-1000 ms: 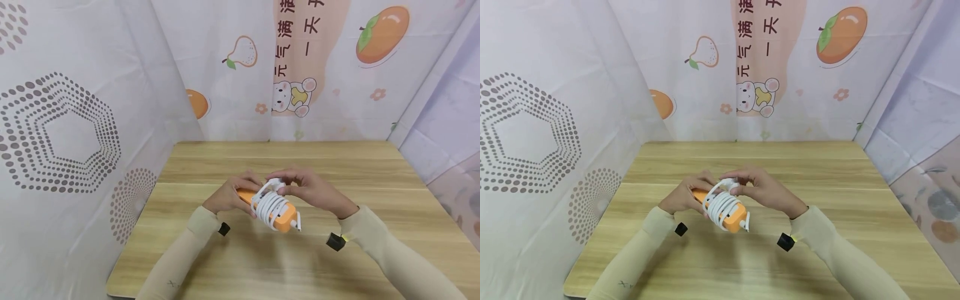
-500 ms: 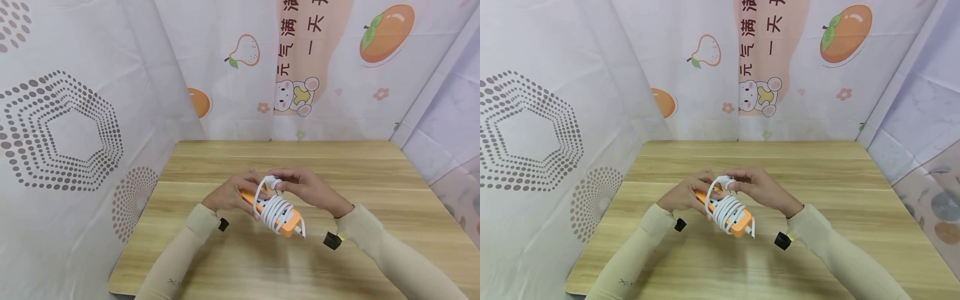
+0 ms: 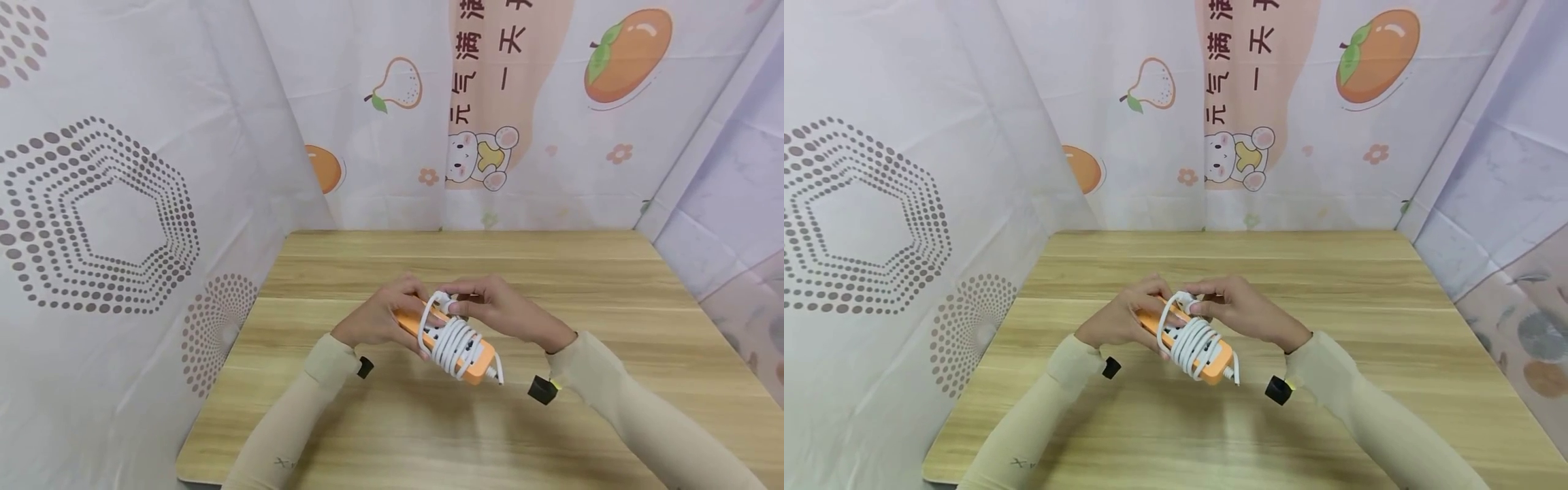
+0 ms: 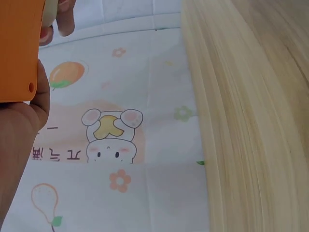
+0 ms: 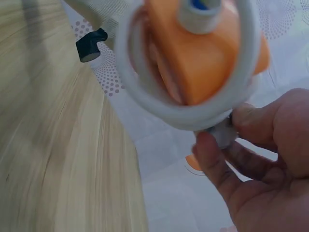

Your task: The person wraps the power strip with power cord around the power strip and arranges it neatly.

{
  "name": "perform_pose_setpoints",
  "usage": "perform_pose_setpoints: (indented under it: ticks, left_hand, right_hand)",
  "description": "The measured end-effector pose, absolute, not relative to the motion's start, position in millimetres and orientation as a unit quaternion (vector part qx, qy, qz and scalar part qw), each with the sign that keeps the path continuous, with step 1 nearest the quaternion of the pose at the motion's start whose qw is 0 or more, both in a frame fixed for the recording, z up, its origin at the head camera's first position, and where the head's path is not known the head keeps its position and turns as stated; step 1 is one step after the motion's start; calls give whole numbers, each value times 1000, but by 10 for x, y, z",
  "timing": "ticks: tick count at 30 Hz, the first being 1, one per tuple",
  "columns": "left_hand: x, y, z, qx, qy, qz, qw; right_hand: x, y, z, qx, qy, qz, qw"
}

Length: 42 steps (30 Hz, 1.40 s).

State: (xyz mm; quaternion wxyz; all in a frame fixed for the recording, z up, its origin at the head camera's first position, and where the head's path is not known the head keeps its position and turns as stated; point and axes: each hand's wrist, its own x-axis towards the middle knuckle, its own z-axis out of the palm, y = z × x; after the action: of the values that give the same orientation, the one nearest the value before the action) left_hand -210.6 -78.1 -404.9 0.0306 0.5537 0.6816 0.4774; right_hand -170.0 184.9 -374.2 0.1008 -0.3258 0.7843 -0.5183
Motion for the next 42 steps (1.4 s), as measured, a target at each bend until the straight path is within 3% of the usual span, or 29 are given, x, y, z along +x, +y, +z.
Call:
perform_pose_setpoints:
  ticks: [6, 18, 30, 38, 42]
  left_hand:
    - [-2109, -710, -4081, 571, 680, 459, 24]
    - [-2077, -671, -4062, 599, 679, 426, 8]
    - [-2210, -724, -4308, 543, 769, 332, -67]
    - [-2303, -699, -4598, 487, 804, 336, -62]
    - [-2377, -664, -4759, 461, 825, 326, -32]
  right_hand:
    - [-1740, 1960, -3744, -363, 775, -495, 148]
    - [-1692, 2094, -3775, -453, 763, -446, 117]
    - [-1846, 2111, -4121, -300, 830, -452, 129]
    - [-1954, 2086, -4394, -290, 828, -459, 140]
    - [-1990, 2071, -4489, -278, 845, -432, 150]
